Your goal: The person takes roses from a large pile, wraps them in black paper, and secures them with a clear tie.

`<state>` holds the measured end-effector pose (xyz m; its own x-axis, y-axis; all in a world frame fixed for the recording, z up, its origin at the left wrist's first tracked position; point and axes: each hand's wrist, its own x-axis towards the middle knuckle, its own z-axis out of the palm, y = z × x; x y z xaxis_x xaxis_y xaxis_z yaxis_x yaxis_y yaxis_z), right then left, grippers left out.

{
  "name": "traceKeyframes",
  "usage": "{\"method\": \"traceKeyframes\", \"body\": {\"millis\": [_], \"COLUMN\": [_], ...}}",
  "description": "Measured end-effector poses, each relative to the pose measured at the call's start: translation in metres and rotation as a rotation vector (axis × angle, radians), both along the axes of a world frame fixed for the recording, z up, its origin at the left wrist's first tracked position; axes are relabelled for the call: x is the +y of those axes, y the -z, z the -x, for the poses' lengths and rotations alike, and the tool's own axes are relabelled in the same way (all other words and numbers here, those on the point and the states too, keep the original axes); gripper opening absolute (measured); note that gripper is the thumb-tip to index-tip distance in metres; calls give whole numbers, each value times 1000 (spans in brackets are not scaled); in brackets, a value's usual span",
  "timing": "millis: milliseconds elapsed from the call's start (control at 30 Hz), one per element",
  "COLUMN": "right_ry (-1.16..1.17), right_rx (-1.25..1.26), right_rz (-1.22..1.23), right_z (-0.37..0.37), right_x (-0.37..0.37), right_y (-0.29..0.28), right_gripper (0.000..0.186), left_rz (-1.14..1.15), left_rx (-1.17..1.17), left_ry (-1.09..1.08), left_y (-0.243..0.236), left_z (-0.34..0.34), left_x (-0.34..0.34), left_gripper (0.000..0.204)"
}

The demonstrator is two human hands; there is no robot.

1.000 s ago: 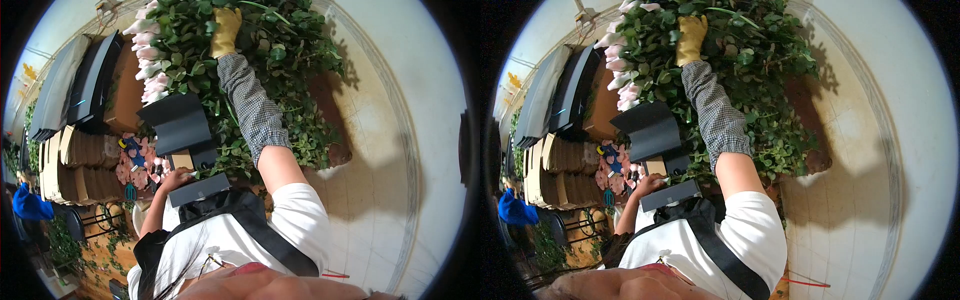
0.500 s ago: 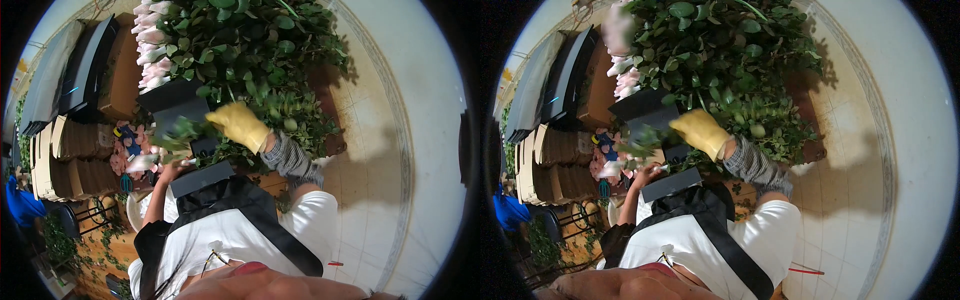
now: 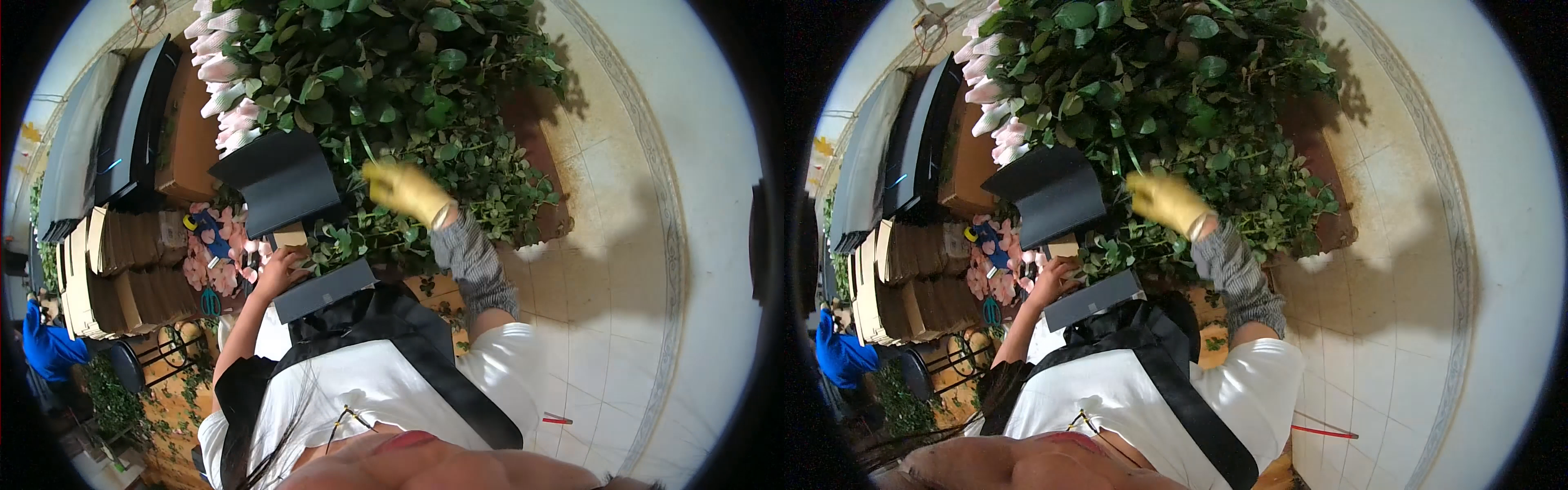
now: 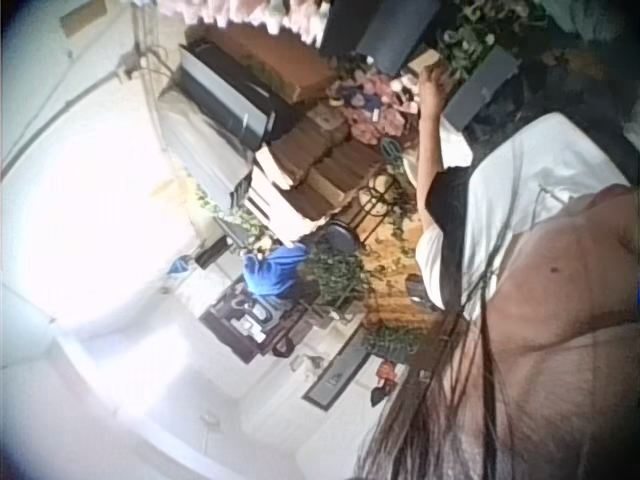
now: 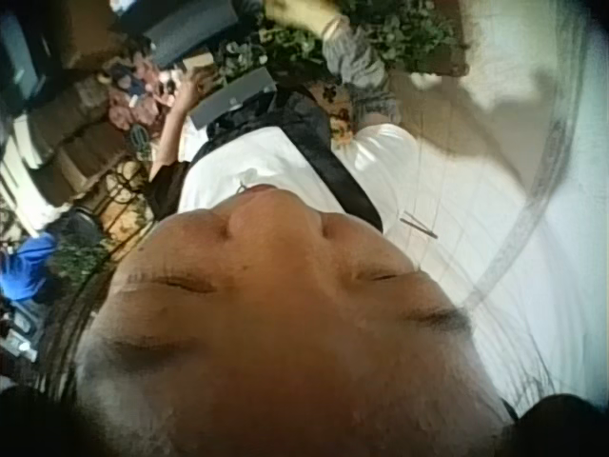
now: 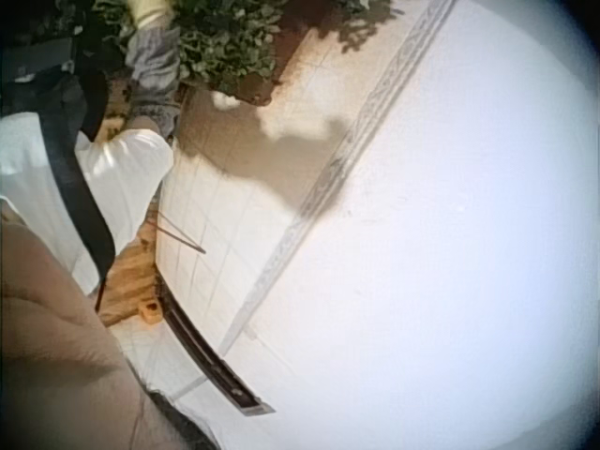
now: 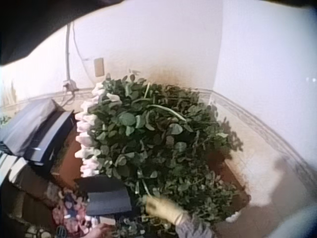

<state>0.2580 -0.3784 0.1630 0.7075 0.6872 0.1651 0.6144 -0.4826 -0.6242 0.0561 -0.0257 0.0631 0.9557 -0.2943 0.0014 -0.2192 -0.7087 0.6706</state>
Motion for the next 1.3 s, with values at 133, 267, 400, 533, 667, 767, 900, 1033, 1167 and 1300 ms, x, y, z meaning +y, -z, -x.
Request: {"method": "traceKeyframes", "body": {"millis": [133, 267, 400, 533, 667, 767, 900, 1033, 1167, 1300], "right_ry": [646, 580, 572, 1035, 568, 263, 277, 1159, 1300, 1257], "right_rx": [-1098, -1003, -1175, -1180, -827, -383, -308, -53, -150, -140], "right_rz": [301, 354, 249, 169, 28, 86, 249, -146, 292, 14], "right_z": [-108, -154, -151, -123, -56, 9, 58, 90, 117, 84], "right_x": [14, 17, -23, -104, -133, -81, -36, -108, -171, -129], "right_y": [-75, -89, -108, -151, -152, -108, -74, -73, -55, -61], "right_gripper": [31, 11, 10, 6, 38, 38, 32, 39, 39, 48], "left_rz": [-17, -73, -40, 30, 97, 84, 24, 27, 36, 53], "left_rx": [-49, -65, -98, -5, -7, -37, 10, -81, -69, -3], "left_ry": [-24, -47, -33, -84, -123, -127, -150, -107, -105, -108], "left_y": [11, 12, 12, 14, 13, 11, 8, 8, 11, 12], "left_z": [2, 4, 4, 6, 7, 6, 10, 12, 9, 8], "left_x": [4, 4, 4, 4, 2, 1, 2, 2, 1, 2], "left_gripper": [42, 40, 42, 43, 47, 47, 46, 49, 49, 50]}}
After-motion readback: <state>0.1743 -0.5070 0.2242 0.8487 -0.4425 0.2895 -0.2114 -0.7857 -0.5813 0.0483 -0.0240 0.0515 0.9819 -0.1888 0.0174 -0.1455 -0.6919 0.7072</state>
